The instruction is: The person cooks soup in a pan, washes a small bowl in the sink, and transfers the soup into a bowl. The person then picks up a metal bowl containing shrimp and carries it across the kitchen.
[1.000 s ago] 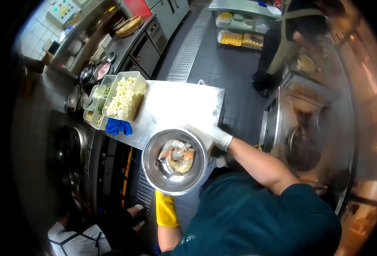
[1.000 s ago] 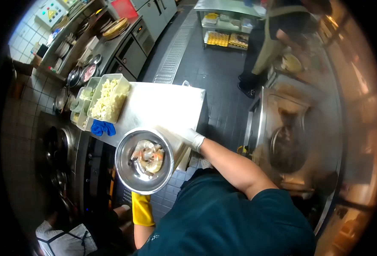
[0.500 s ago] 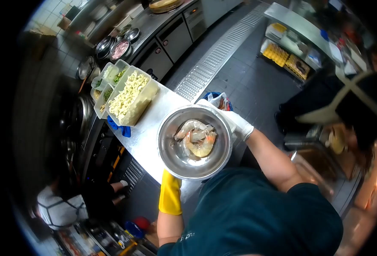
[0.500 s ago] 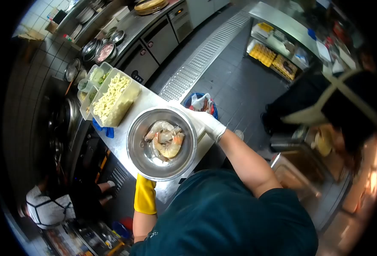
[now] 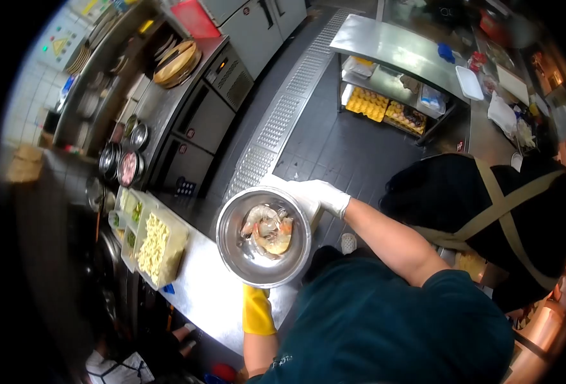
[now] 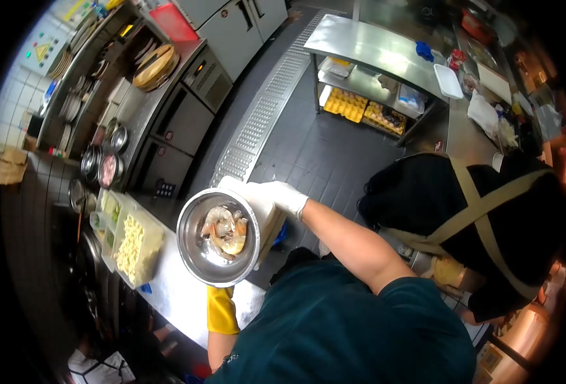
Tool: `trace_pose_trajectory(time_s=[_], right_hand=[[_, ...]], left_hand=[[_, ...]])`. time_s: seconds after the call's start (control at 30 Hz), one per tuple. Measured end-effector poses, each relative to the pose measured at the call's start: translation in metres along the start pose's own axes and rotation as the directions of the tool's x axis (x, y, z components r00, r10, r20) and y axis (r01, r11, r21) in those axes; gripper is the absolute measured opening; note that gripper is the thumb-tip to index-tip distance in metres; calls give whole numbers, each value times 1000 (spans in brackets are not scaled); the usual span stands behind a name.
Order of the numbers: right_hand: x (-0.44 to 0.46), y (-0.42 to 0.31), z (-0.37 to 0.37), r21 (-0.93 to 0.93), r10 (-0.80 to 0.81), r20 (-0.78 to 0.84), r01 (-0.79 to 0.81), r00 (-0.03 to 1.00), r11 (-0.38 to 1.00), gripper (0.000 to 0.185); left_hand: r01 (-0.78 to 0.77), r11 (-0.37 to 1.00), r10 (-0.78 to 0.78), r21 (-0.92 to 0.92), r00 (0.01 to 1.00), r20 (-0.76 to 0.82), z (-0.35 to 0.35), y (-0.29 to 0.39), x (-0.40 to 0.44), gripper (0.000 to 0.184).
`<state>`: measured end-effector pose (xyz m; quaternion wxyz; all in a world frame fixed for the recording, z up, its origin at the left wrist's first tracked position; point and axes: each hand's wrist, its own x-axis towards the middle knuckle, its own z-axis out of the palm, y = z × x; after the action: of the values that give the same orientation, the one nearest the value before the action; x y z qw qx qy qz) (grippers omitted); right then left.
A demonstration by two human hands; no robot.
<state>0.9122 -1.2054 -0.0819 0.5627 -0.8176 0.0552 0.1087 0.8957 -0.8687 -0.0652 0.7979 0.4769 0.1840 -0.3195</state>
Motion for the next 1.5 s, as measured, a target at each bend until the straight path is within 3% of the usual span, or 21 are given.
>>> trace_pose_trajectory(time_s=[0.07,0.2,0.33,0.43,0.5,0.53,0.6,0.63,0.87,0.93,1.03,1.07,1.1,1.2,1.33,1.47,1.5], right_hand=[[14,-2,-33,49,16,18,-17,1000,999,38],[43,4,-98,349,77,-55,-53,995,936,39],[71,19,-173,714,224,-149,-52,963,699,40],[99,39,-236,876,375,-187,-19,908,483,41],[126,68,-278,876,389,-244,29,888,482,44],[137,87,-299,901,422,-196,-8,885,435,41],[166,105,-335,866,295,-374,217,879,451,41],[173,93,-360,808,291,-460,259,839,530,39],[219,154,-504,853,485,-495,298,721,428,36],[227,184,-544,863,529,-492,308,692,401,35],[241,230,-599,894,600,-448,313,663,322,34],[248,243,-617,915,649,-400,326,647,239,32],[250,208,-637,929,650,-332,357,683,99,45],[271,266,-682,906,661,-410,363,628,216,45],[278,349,-743,859,671,-512,325,535,396,45],[284,383,-786,830,666,-556,382,497,407,46],[287,397,-794,795,620,-606,359,498,489,46]], left_hand=[[12,1000,-12,2,1000,20,24,1,29,44],[27,1000,-27,-2,997,67,74,11,99,45],[66,998,-67,16,986,152,135,27,199,45],[115,993,-119,34,969,216,188,42,285,45],[141,988,-153,62,951,270,237,61,336,46],[153,985,-169,75,940,297,266,67,357,46],[172,978,-202,114,911,361,337,82,407,47],[178,974,-220,139,892,396,370,88,432,48],[233,849,-464,474,758,458,543,85,581,40],[92,748,-522,658,694,496,585,88,610,64],[138,735,-564,664,668,486,631,53,676,63],[157,723,-578,673,672,464,648,46,692,62],[171,713,-587,680,676,446,665,36,714,60],[256,718,-620,647,659,426,709,1,773,54],[234,645,-659,728,653,374,777,-17,814,54],[282,690,-669,666,601,438,806,-46,861,57],[261,677,-666,688,614,423,819,-45,859,58]])
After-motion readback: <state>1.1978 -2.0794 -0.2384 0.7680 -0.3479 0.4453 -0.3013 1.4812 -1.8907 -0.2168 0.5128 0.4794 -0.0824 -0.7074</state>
